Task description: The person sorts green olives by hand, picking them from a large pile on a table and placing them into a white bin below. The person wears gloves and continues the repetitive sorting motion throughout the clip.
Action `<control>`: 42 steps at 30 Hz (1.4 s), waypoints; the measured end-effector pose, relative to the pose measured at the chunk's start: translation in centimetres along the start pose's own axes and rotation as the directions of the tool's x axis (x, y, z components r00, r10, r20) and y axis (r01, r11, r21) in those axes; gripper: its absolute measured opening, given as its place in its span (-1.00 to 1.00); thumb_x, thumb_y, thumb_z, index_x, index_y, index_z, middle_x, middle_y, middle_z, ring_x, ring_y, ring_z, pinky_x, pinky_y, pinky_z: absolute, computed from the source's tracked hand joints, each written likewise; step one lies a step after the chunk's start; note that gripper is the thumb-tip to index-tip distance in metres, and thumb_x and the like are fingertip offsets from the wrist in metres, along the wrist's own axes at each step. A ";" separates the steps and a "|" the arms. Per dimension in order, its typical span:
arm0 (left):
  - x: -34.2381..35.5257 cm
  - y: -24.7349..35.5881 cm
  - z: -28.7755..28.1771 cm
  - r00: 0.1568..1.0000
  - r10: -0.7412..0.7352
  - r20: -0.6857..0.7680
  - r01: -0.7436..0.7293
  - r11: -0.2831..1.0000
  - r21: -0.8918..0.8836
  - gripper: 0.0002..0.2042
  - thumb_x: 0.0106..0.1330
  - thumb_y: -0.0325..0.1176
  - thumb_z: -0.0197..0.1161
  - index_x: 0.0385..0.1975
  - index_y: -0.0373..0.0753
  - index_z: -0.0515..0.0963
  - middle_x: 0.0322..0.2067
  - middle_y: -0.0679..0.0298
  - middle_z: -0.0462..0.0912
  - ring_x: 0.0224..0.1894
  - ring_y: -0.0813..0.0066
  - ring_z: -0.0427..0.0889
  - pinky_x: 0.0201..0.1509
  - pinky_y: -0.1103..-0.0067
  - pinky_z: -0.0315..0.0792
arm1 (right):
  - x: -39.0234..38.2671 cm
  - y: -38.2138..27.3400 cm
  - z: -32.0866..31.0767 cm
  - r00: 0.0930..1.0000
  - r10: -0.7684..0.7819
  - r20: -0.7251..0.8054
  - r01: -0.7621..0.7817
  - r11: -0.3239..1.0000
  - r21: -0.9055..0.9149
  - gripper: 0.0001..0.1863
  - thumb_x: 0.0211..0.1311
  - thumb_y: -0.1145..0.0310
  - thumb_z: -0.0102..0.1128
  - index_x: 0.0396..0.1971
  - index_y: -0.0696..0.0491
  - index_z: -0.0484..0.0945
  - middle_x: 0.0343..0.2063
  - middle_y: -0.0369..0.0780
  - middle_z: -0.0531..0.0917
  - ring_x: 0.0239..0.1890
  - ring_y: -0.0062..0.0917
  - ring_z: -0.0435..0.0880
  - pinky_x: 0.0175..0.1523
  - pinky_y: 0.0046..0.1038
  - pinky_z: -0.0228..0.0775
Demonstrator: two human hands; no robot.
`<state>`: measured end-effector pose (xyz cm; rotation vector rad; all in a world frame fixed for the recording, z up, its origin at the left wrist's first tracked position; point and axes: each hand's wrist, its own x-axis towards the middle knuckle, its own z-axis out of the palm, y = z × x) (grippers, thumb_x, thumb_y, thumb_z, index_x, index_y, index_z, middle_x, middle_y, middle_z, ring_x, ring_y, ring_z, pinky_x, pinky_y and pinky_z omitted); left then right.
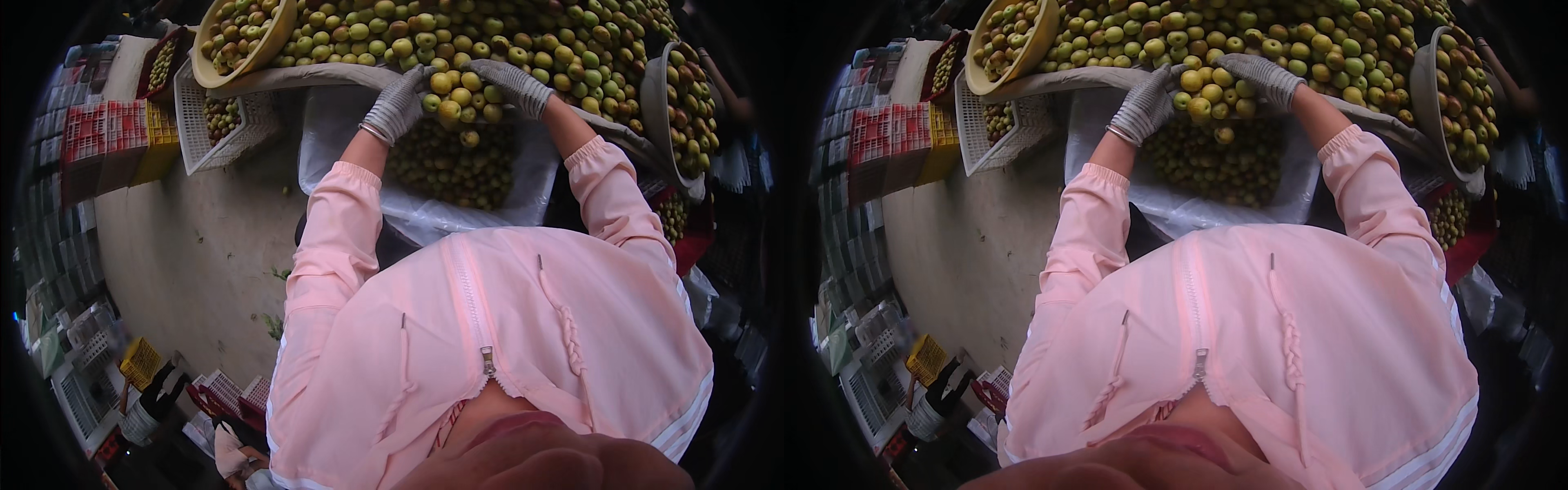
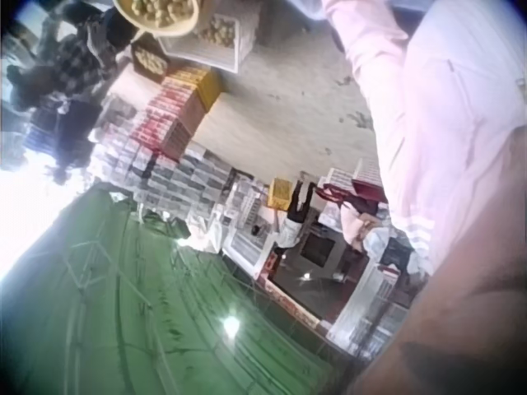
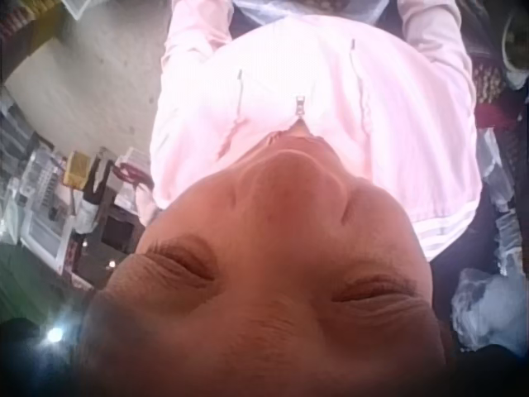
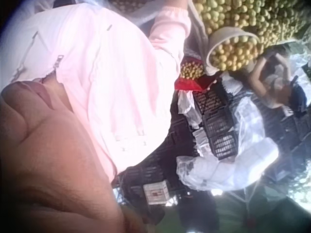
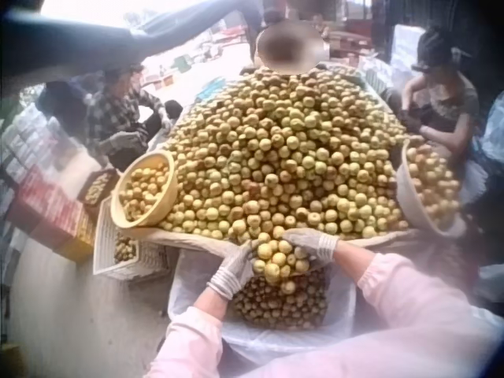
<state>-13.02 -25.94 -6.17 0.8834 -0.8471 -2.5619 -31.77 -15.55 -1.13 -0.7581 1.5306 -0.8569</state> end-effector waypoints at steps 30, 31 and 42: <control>-2.3 -2.3 3.5 0.992 0.052 -0.119 0.011 0.881 0.473 -0.48 0.27 -0.01 0.03 0.11 -0.26 0.38 0.05 0.15 0.46 0.03 0.21 0.51 -0.03 0.31 0.51 | 2.1 6.8 -3.2 0.868 -0.406 0.287 0.495 0.654 -0.572 -0.52 0.24 0.53 -0.15 0.20 0.18 0.25 0.12 -0.11 0.39 0.13 -0.39 0.40 0.21 -0.39 0.29; -2.7 -2.1 3.5 0.992 0.022 -0.122 0.035 0.893 0.449 -0.47 0.27 -0.01 0.04 0.11 -0.26 0.37 0.06 0.15 0.46 0.03 0.21 0.51 -0.04 0.31 0.51 | 1.7 6.9 -3.2 0.870 -0.400 0.289 0.492 0.654 -0.575 -0.52 0.24 0.53 -0.15 0.20 0.18 0.25 0.12 -0.11 0.39 0.13 -0.39 0.40 0.21 -0.39 0.28; -3.8 -2.5 2.5 0.995 0.095 -0.013 -0.078 0.884 0.460 -0.44 0.11 -0.19 0.28 0.12 -0.19 0.33 0.05 0.20 0.44 0.08 0.21 0.41 0.11 0.30 0.36 | -0.1 5.2 -0.6 0.839 -0.443 0.317 0.541 0.741 -0.397 -0.57 0.28 0.39 -0.08 0.13 0.21 0.32 0.10 -0.13 0.43 0.12 -0.43 0.43 0.23 -0.43 0.24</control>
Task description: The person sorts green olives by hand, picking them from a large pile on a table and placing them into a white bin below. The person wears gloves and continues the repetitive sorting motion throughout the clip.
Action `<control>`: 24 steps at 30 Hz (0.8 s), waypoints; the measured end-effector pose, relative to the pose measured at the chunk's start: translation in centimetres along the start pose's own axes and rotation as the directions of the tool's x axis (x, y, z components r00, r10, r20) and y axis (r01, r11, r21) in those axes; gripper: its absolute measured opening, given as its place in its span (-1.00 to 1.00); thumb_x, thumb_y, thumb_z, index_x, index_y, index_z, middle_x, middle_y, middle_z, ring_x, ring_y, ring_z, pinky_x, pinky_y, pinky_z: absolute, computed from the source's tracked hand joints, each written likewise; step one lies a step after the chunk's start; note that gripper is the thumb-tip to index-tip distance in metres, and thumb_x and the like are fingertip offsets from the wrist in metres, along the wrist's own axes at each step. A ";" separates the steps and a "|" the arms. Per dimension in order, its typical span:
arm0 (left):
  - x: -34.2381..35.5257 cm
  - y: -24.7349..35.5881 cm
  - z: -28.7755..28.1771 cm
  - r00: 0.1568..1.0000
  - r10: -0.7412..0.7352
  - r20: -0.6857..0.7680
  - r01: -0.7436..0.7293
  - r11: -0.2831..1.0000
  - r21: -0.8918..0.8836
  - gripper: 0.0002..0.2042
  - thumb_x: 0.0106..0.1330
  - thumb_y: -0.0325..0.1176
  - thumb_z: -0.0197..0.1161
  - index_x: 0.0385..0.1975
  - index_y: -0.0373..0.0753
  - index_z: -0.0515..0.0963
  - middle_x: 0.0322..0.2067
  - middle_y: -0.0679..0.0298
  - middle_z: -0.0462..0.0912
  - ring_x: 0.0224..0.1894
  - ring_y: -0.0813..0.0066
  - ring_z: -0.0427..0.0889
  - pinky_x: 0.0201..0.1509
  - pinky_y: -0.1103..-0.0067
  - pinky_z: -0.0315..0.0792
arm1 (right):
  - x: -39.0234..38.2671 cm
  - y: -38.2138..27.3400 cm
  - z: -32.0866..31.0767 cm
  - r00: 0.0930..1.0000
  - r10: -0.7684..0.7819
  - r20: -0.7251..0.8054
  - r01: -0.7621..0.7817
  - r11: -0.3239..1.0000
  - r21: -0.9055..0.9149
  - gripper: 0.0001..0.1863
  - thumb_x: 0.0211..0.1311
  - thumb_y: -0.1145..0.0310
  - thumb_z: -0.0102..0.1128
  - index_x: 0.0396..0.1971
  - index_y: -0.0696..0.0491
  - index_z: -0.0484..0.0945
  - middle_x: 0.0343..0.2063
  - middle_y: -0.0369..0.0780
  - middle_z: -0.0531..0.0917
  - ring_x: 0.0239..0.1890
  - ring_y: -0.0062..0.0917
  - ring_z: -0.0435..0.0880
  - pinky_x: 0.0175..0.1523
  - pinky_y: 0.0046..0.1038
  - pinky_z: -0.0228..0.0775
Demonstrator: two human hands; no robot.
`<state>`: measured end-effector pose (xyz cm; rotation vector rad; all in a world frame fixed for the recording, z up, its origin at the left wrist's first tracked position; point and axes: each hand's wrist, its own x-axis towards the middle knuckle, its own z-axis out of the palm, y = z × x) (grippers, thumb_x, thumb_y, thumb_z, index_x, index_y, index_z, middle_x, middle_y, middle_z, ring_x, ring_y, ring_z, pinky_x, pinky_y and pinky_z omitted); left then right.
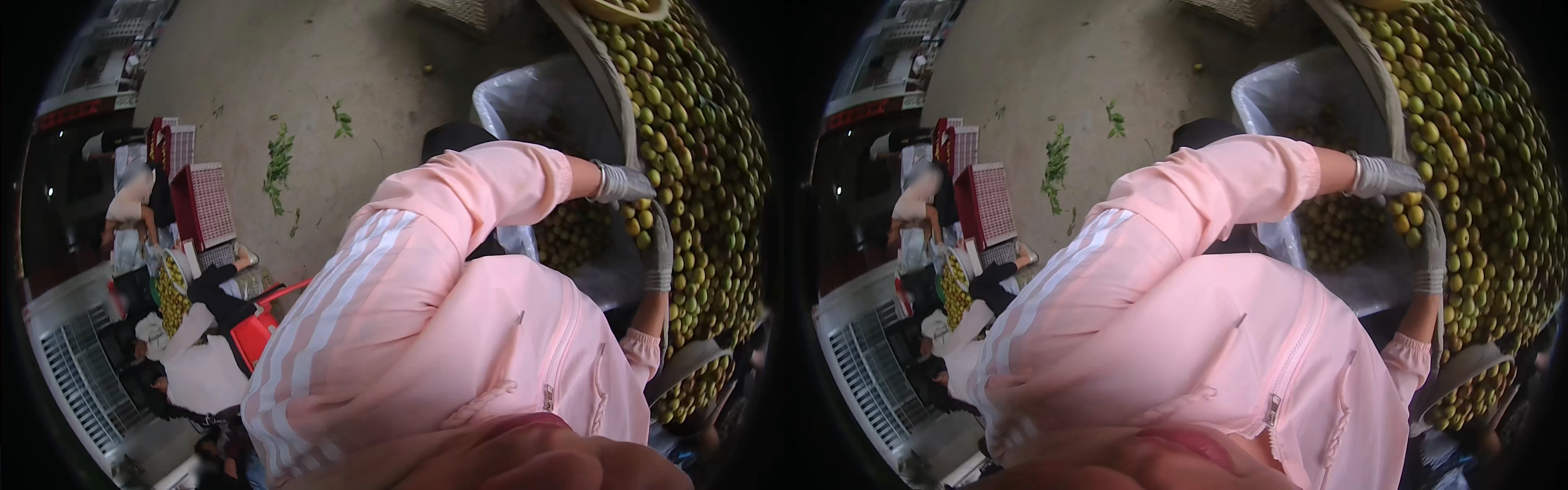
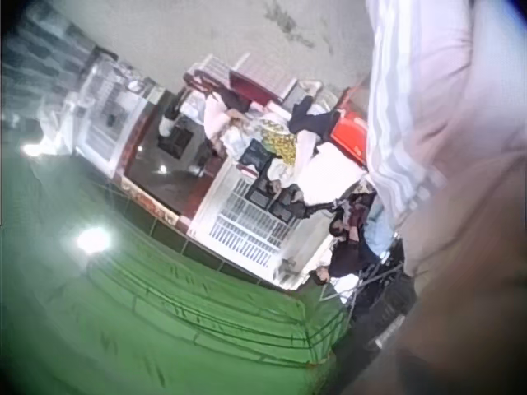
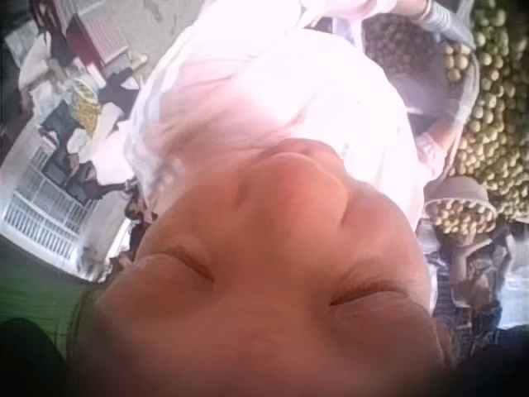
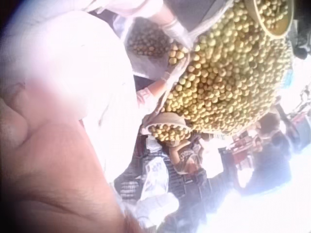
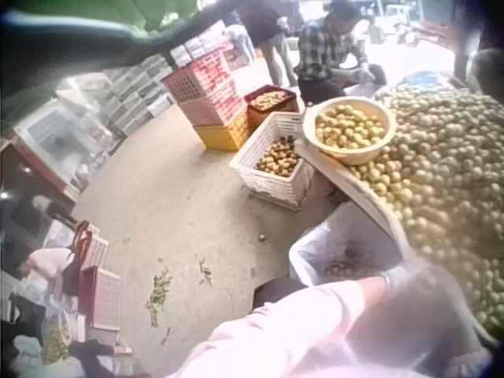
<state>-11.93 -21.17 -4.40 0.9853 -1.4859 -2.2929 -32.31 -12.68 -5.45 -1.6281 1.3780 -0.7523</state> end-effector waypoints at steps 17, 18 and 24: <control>2.9 -3.0 -2.3 0.991 0.094 0.098 -0.088 0.994 -0.066 -0.61 0.30 -0.16 0.14 0.05 -0.18 0.35 0.05 0.25 0.42 0.09 0.32 0.42 -0.08 0.24 0.48 | 0.7 1.7 0.9 0.949 0.252 -0.191 -0.219 0.960 0.177 -0.56 0.30 0.08 -0.03 0.04 0.05 0.46 0.00 -0.20 0.54 0.06 -0.47 0.47 0.16 -0.47 0.26; 1.6 -1.0 -0.7 0.998 -0.024 0.061 0.036 0.977 -0.210 -0.61 0.30 -0.16 0.14 0.05 -0.18 0.35 0.05 0.25 0.42 0.08 0.31 0.43 -0.08 0.25 0.48 | 0.3 1.8 0.8 0.948 0.248 -0.200 -0.219 0.963 0.157 -0.56 0.31 0.08 -0.03 0.04 0.04 0.45 0.00 -0.20 0.53 0.05 -0.47 0.48 0.16 -0.47 0.26; 0.4 0.2 -0.2 0.983 -0.181 0.027 0.181 0.937 -0.300 -0.59 0.31 -0.16 0.13 0.07 -0.25 0.34 -0.03 0.22 0.47 -0.03 0.32 0.50 -0.11 0.39 0.52 | -0.2 -0.8 1.1 0.933 0.306 -0.187 -0.258 0.935 0.243 -0.57 0.32 0.11 -0.05 0.03 0.08 0.45 -0.02 -0.18 0.54 0.02 -0.46 0.49 0.15 -0.48 0.27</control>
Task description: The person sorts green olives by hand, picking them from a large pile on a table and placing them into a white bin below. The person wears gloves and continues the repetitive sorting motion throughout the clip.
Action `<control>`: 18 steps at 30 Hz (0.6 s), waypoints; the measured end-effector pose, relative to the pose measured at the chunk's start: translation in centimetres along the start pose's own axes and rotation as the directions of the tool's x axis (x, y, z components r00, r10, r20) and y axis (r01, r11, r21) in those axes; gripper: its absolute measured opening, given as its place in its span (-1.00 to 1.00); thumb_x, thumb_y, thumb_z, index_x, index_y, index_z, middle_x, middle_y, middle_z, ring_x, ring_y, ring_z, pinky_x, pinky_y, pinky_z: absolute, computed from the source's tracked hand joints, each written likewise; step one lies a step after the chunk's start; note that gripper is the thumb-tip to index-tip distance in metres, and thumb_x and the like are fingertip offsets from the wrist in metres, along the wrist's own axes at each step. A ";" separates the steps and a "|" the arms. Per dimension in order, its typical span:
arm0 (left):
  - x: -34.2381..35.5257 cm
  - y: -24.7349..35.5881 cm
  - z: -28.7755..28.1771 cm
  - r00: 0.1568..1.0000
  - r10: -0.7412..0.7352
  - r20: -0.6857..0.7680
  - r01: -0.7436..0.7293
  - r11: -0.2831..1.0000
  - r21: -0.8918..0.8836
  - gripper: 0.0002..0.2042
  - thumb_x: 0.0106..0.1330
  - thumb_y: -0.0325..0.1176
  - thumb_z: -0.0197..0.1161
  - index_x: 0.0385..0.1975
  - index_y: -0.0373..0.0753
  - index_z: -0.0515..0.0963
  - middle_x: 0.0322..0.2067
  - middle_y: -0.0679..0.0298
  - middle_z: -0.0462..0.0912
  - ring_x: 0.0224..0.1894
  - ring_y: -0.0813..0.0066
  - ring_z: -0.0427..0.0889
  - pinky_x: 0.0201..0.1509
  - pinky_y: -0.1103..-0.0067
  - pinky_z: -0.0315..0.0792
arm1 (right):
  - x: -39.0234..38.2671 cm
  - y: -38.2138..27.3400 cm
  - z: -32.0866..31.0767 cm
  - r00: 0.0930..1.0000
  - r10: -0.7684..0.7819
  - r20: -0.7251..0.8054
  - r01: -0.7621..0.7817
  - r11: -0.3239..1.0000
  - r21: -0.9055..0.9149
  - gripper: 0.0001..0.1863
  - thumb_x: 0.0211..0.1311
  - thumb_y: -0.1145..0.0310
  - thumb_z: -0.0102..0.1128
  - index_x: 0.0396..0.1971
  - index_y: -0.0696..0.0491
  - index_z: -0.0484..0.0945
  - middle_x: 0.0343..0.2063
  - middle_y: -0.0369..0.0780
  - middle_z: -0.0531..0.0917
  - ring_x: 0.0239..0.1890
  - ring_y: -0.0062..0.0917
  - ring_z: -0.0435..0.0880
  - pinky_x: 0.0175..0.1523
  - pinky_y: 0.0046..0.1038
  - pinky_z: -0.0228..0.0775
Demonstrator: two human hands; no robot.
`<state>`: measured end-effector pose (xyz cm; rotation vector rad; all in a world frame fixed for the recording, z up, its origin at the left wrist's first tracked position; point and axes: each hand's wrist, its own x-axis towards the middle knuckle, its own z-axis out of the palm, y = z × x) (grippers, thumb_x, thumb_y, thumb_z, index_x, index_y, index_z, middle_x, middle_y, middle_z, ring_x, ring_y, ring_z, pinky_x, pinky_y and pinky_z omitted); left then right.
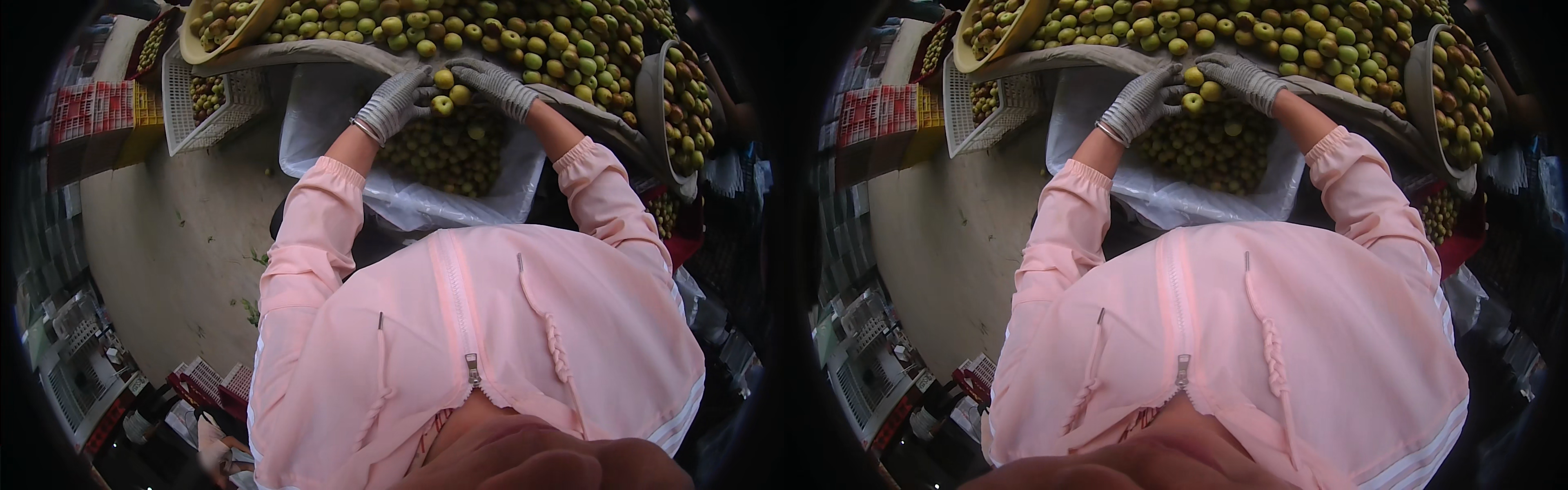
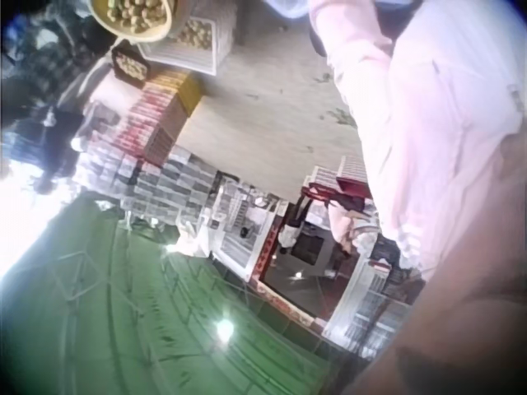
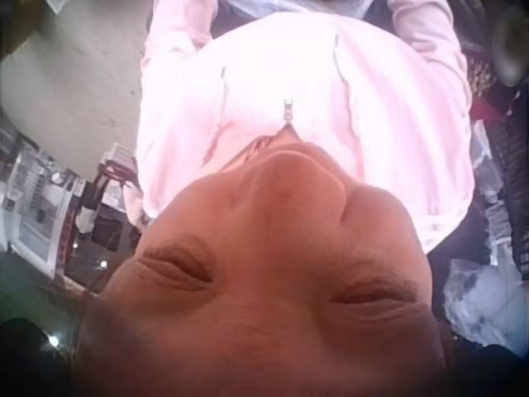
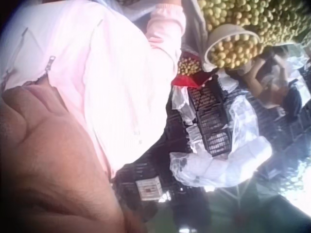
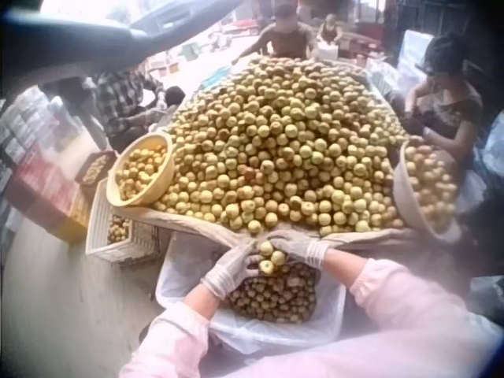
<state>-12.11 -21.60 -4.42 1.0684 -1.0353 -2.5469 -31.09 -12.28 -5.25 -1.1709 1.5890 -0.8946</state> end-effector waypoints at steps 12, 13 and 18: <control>-1.8 2.7 -0.1 0.941 -0.230 0.249 0.158 0.948 0.277 -0.52 0.38 -0.10 0.00 0.08 -0.41 0.36 -0.10 0.07 0.55 -0.08 0.34 0.57 -0.04 0.48 0.50 | -2.0 -1.3 -4.1 0.972 -0.035 0.233 0.083 0.977 -0.199 -0.59 0.30 0.08 -0.05 -0.06 0.06 0.54 -0.11 -0.16 0.61 -0.08 -0.37 0.57 0.03 -0.41 0.37; -1.5 3.4 -0.4 0.949 -0.092 0.301 0.044 0.986 0.161 -0.51 0.40 -0.13 -0.03 0.13 -0.44 0.29 -0.02 0.01 0.48 0.01 0.27 0.53 0.07 0.44 0.46 | -2.3 -2.0 -5.5 0.981 0.019 0.193 0.011 0.988 -0.155 -0.59 0.30 0.09 -0.04 -0.07 0.07 0.54 -0.11 -0.15 0.61 -0.10 -0.34 0.58 0.01 -0.39 0.38; 0.2 6.5 -3.1 0.920 0.386 -0.070 -0.392 0.898 -0.200 -0.48 0.40 -0.25 -0.04 0.24 -0.43 0.08 0.23 -0.08 0.18 0.29 0.03 0.16 0.32 0.22 0.16 | -4.4 -1.7 -15.5 0.852 -0.145 -0.503 -0.328 0.600 -0.729 -0.61 0.28 0.04 -0.05 -0.14 0.03 0.55 -0.17 -0.09 0.60 -0.14 -0.21 0.58 -0.03 -0.28 0.41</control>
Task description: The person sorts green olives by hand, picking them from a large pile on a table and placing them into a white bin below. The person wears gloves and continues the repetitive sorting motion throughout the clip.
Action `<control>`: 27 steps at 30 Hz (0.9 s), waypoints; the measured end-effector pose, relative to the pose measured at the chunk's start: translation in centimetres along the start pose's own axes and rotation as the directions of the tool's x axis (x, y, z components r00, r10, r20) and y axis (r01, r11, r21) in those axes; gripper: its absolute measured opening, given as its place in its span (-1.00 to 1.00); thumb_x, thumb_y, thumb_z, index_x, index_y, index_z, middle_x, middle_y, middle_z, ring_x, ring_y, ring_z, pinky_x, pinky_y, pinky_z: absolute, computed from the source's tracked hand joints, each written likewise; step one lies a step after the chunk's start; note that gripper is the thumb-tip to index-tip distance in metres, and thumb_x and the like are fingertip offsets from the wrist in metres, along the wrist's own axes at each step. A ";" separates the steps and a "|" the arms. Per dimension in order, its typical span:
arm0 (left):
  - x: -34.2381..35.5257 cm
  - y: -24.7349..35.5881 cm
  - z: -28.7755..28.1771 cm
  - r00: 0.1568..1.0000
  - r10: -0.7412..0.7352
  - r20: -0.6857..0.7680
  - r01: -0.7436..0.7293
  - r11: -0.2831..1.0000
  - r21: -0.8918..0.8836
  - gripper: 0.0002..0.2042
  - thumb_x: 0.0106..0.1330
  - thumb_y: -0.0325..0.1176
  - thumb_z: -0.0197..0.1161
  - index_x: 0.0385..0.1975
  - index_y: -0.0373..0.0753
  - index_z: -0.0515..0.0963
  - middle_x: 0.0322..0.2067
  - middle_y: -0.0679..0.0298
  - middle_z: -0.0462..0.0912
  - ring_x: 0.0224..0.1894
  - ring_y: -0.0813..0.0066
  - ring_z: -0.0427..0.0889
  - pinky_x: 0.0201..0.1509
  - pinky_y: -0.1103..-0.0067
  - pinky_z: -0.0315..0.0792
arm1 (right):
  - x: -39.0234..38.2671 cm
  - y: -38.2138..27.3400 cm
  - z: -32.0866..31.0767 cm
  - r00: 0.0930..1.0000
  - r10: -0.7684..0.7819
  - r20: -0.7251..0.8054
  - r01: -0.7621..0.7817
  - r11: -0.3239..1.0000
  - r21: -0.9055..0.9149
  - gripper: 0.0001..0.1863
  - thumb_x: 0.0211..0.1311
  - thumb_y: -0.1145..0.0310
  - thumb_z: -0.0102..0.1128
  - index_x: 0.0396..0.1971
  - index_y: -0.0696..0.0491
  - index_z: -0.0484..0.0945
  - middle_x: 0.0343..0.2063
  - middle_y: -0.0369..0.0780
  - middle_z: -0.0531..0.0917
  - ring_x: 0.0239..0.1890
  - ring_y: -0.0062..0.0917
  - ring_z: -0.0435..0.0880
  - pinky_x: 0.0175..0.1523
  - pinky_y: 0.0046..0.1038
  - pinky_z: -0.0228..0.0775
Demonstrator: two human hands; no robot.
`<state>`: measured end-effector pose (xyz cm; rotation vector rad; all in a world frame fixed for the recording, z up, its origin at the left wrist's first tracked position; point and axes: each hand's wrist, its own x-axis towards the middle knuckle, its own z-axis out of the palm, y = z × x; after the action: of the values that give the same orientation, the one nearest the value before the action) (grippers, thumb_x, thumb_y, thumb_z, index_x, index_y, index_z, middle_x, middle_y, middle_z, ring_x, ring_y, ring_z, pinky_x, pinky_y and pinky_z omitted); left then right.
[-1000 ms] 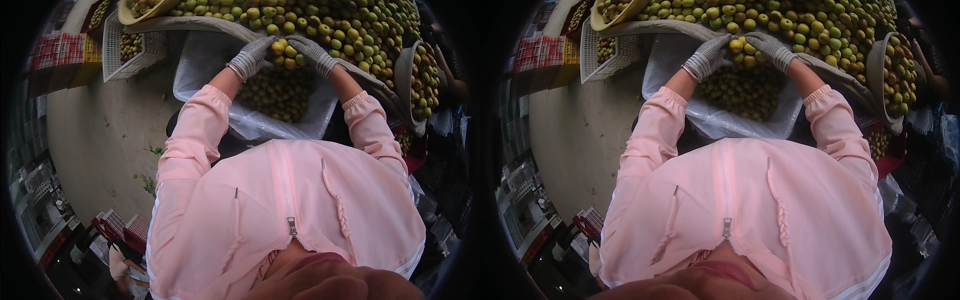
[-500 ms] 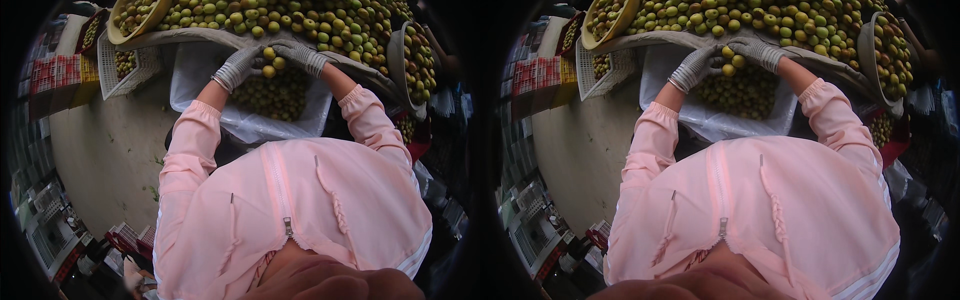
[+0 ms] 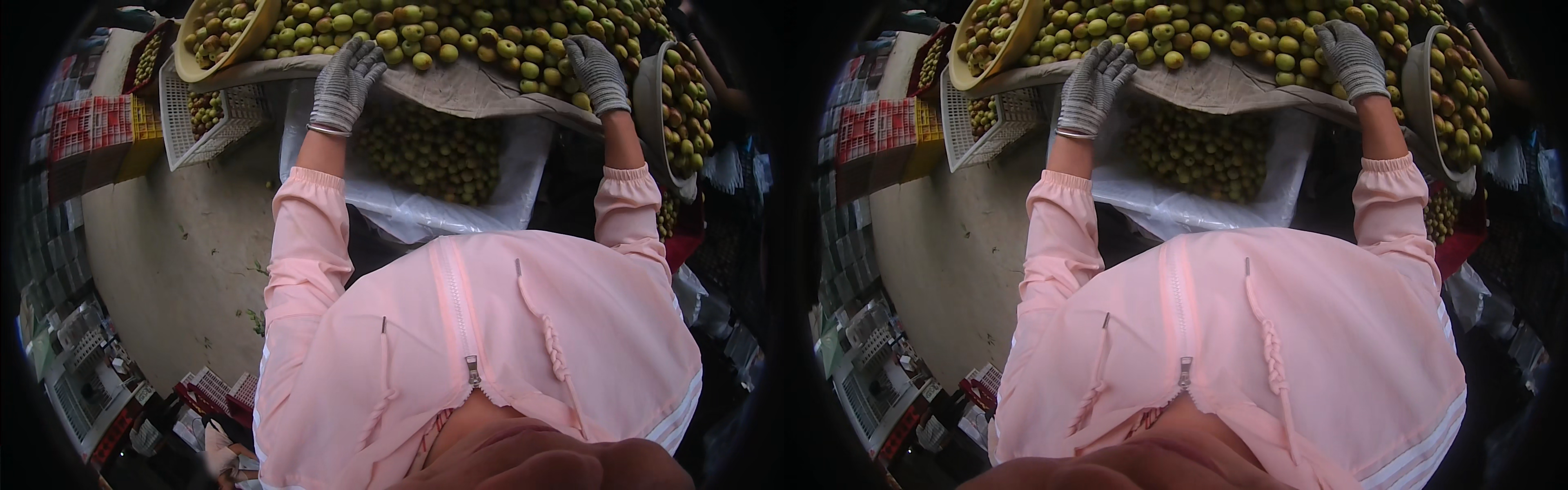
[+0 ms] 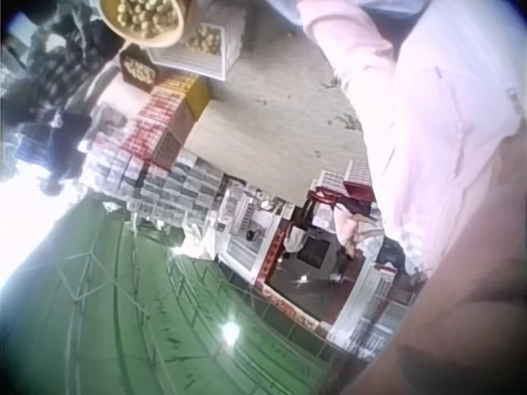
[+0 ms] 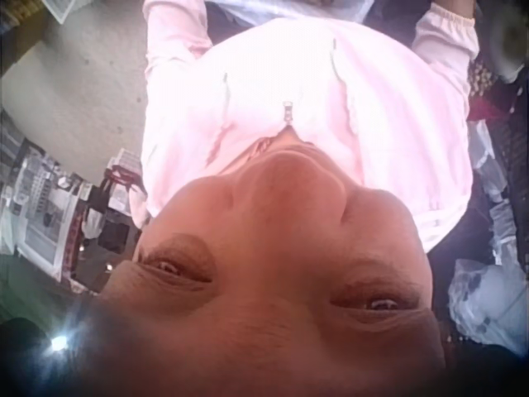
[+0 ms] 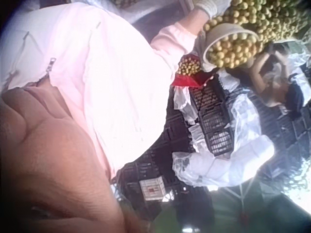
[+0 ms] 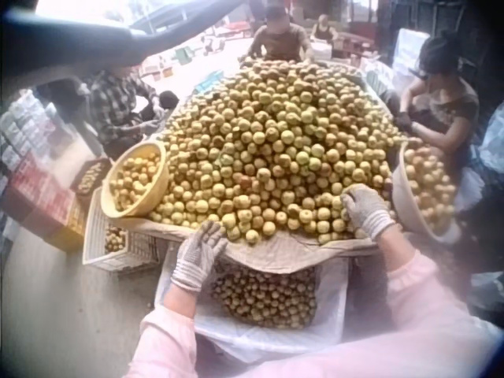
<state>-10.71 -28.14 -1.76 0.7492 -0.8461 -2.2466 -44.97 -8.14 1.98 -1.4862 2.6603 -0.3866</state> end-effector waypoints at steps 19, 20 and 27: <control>1.8 -1.5 0.3 0.989 -0.062 -0.136 0.073 0.994 0.077 -0.32 0.30 -0.18 0.13 0.31 -0.35 0.00 0.32 0.03 0.01 0.37 0.06 -0.02 0.30 0.10 0.09 | 2.6 -6.4 7.0 0.988 -0.031 0.149 0.025 0.999 0.044 -0.42 0.21 -0.10 -0.07 0.12 -0.05 0.37 0.09 -0.12 0.43 0.12 -0.21 0.42 0.17 -0.23 0.29; 1.7 -1.6 0.2 0.988 -0.073 -0.139 0.084 0.994 0.075 -0.35 0.32 -0.19 0.11 0.31 -0.33 0.01 0.33 0.03 0.01 0.37 0.06 -0.02 0.30 0.11 0.09 | 2.4 -7.7 7.3 0.990 -0.026 0.140 0.015 0.997 0.072 -0.45 0.21 -0.07 -0.04 0.09 -0.04 0.38 0.10 -0.14 0.39 0.10 -0.22 0.43 0.16 -0.22 0.31; 0.8 -2.0 -0.1 0.988 -0.118 -0.104 0.130 0.984 0.120 -0.38 0.34 -0.15 0.08 0.31 -0.27 0.03 0.31 0.02 0.05 0.35 0.08 0.05 0.29 0.18 0.11 | 0.5 -12.5 7.2 0.942 -0.259 0.213 0.283 0.955 -0.092 -0.54 0.22 0.02 0.01 -0.03 0.03 0.48 0.03 -0.17 0.44 -0.02 -0.24 0.50 0.09 -0.25 0.33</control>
<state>-11.88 -27.54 -3.50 0.9858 -0.9240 -2.2606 -33.57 -16.17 -1.84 -1.8296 2.3681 -0.0831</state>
